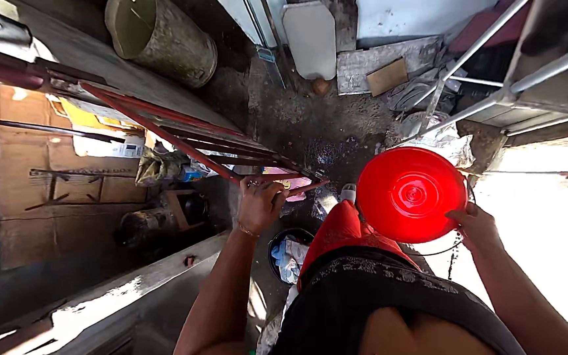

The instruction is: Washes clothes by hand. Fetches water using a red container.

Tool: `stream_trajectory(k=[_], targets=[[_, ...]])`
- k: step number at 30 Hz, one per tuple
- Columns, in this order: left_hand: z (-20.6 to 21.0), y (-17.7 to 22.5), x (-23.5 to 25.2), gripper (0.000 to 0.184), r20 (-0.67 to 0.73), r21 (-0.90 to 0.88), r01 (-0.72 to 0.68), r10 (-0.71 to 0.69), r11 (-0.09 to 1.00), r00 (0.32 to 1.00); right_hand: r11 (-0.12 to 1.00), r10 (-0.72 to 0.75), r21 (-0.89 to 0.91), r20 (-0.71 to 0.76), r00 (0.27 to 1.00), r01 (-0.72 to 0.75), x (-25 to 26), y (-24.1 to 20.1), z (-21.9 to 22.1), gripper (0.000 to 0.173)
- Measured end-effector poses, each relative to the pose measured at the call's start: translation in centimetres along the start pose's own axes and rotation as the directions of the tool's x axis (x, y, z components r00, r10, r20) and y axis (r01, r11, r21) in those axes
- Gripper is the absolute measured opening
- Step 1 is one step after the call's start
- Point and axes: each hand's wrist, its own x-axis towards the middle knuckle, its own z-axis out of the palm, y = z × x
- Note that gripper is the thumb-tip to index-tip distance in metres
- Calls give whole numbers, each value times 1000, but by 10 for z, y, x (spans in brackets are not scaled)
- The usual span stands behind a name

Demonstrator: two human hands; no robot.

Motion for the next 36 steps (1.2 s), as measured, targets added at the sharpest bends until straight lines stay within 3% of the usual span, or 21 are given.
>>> stream_trajectory(k=[3,7,11,12,14,16,21,24,29,36], targets=[[-2,0,-10,47,20,-29,47,-46,998,999,997,-8,-73,86,996,14,23,-42,47,20],[-14,-4,-7,50,33,-25,80,-79,996,996,999,-37,-25,148,988,41,48,-102,121,19],[-48,-15,21,53,238,-136,282,-245,950,940,998,-63,18,183,981,61,72,-160,182,21],[-53,-21,27,49,200,-124,339,-311,933,929,998,-59,23,187,981,55,76,-174,192,23],[-55,-39,40,36,-55,5,419,-418,908,907,998,-66,30,184,981,62,88,-202,208,26],[-65,-59,52,36,-201,65,563,-542,824,816,996,-81,45,183,980,73,102,-227,224,29],[-56,-89,56,71,-316,-52,820,-788,571,529,993,-108,60,141,984,100,141,-261,261,33],[-46,-87,61,73,-352,-197,845,-841,497,412,993,-115,36,79,990,113,172,-282,284,37],[-43,-88,61,79,-362,-170,853,-836,493,411,997,-69,-44,35,997,70,211,-333,315,50],[-37,-87,65,75,-337,-70,921,-878,384,341,968,-115,-203,159,980,147,242,-434,353,41]])
